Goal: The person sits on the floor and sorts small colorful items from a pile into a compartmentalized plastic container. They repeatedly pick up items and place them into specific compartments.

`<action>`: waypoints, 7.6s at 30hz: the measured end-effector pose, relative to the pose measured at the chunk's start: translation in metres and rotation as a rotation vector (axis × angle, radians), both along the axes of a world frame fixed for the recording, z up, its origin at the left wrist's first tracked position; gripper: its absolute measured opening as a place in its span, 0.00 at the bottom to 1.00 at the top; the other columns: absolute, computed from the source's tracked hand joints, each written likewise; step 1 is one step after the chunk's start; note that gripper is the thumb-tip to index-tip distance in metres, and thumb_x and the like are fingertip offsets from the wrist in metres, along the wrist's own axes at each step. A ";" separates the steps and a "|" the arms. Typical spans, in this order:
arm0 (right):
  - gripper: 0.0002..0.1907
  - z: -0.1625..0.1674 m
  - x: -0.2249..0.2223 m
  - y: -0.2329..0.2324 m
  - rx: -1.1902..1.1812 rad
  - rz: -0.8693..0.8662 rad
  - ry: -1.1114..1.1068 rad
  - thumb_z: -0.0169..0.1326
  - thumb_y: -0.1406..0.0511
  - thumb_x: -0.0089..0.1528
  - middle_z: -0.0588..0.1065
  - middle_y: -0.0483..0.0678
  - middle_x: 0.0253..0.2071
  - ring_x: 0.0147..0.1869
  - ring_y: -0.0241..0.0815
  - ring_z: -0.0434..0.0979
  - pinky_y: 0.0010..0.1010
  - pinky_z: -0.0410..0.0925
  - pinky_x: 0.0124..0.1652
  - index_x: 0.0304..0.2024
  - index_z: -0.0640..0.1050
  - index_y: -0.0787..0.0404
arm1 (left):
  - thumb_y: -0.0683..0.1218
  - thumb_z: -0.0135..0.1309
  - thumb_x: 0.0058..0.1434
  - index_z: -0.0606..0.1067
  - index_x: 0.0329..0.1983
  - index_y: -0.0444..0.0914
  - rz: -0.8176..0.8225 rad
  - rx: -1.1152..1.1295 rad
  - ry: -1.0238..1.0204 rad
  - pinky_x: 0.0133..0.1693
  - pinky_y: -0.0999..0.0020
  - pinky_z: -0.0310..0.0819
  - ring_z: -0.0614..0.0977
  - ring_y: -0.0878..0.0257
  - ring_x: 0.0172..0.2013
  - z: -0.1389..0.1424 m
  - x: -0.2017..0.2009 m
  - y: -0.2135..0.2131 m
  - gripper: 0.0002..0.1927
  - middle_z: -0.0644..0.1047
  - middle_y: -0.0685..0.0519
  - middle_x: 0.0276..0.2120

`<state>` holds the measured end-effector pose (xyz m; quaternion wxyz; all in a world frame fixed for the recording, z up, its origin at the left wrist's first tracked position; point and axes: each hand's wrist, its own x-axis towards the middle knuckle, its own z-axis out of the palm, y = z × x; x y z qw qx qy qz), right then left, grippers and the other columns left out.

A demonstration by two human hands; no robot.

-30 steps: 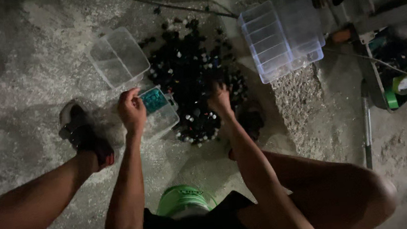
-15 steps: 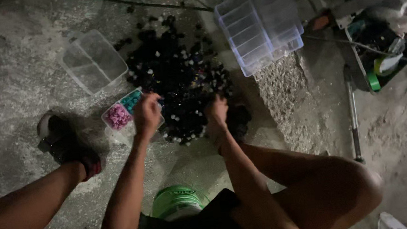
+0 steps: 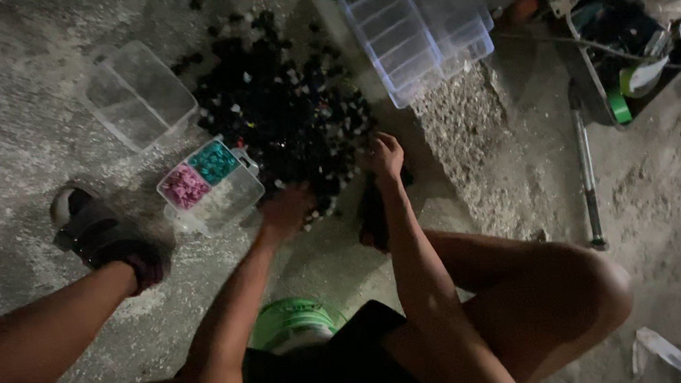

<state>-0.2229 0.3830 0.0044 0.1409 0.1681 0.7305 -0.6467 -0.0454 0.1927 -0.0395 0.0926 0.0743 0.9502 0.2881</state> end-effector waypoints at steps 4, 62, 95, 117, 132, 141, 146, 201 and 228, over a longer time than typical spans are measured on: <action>0.12 -0.008 0.014 0.003 -0.008 0.054 -0.008 0.56 0.67 0.66 0.78 0.45 0.39 0.36 0.34 0.76 0.27 0.70 0.33 0.50 0.79 0.65 | 0.41 0.51 0.67 0.78 0.56 0.39 0.112 -0.048 0.140 0.44 0.50 0.76 0.77 0.47 0.51 0.017 -0.037 -0.017 0.15 0.73 0.49 0.57; 0.13 -0.016 0.009 -0.056 0.143 0.709 0.316 0.50 0.67 0.70 0.77 0.53 0.52 0.40 0.46 0.73 0.36 0.68 0.42 0.56 0.79 0.63 | 0.44 0.54 0.67 0.77 0.49 0.36 0.471 -0.126 0.054 0.40 0.48 0.76 0.82 0.49 0.39 0.034 -0.043 0.013 0.10 0.79 0.44 0.38; 0.12 -0.038 -0.009 -0.039 0.158 0.702 -0.059 0.58 0.64 0.69 0.77 0.47 0.31 0.32 0.35 0.73 0.31 0.66 0.31 0.45 0.83 0.69 | 0.46 0.58 0.60 0.80 0.29 0.43 0.324 -0.178 0.098 0.56 0.34 0.67 0.77 0.46 0.50 0.022 -0.057 -0.018 0.05 0.76 0.47 0.49; 0.38 -0.020 -0.005 -0.136 0.880 1.235 0.548 0.66 0.62 0.55 0.66 0.64 0.65 0.64 0.69 0.65 0.53 0.64 0.58 0.67 0.70 0.54 | 0.40 0.53 0.67 0.80 0.50 0.34 0.565 0.394 0.025 0.43 0.57 0.80 0.86 0.49 0.43 0.071 -0.057 -0.223 0.11 0.83 0.42 0.42; 0.17 -0.046 -0.053 -0.029 0.248 0.865 0.235 0.62 0.68 0.62 0.79 0.46 0.45 0.39 0.34 0.78 0.30 0.72 0.35 0.54 0.82 0.63 | 0.41 0.53 0.71 0.81 0.49 0.34 0.774 0.535 0.212 0.42 0.63 0.81 0.87 0.54 0.42 0.046 -0.028 -0.208 0.09 0.84 0.43 0.42; 0.33 -0.030 -0.036 -0.069 0.938 1.003 0.473 0.63 0.55 0.64 0.79 0.57 0.37 0.32 0.48 0.74 0.41 0.68 0.25 0.68 0.69 0.56 | 0.42 0.53 0.71 0.80 0.51 0.36 0.783 0.513 -0.001 0.37 0.58 0.77 0.85 0.51 0.35 0.042 -0.039 -0.193 0.10 0.83 0.42 0.37; 0.32 -0.022 -0.023 -0.150 0.865 1.178 0.336 0.56 0.57 0.67 0.77 0.63 0.45 0.47 0.61 0.77 0.47 0.71 0.47 0.73 0.67 0.55 | 0.39 0.52 0.69 0.81 0.48 0.36 0.767 0.519 0.187 0.39 0.57 0.79 0.86 0.50 0.39 0.036 -0.035 -0.186 0.09 0.84 0.42 0.40; 0.16 0.040 -0.014 -0.111 -0.316 0.472 -0.381 0.55 0.64 0.67 0.77 0.44 0.44 0.42 0.39 0.78 0.40 0.73 0.43 0.55 0.76 0.65 | 0.43 0.49 0.66 0.77 0.60 0.46 0.048 -0.343 -0.226 0.50 0.49 0.77 0.81 0.48 0.50 0.286 -0.040 -0.225 0.19 0.77 0.46 0.55; 0.12 -0.001 -0.073 -0.132 0.809 0.907 0.601 0.50 0.64 0.62 0.70 0.51 0.22 0.21 0.46 0.65 0.42 0.58 0.21 0.40 0.81 0.63 | 0.48 0.52 0.69 0.80 0.53 0.41 0.304 -0.508 -0.575 0.53 0.47 0.75 0.81 0.48 0.55 0.249 -0.039 -0.302 0.13 0.79 0.48 0.56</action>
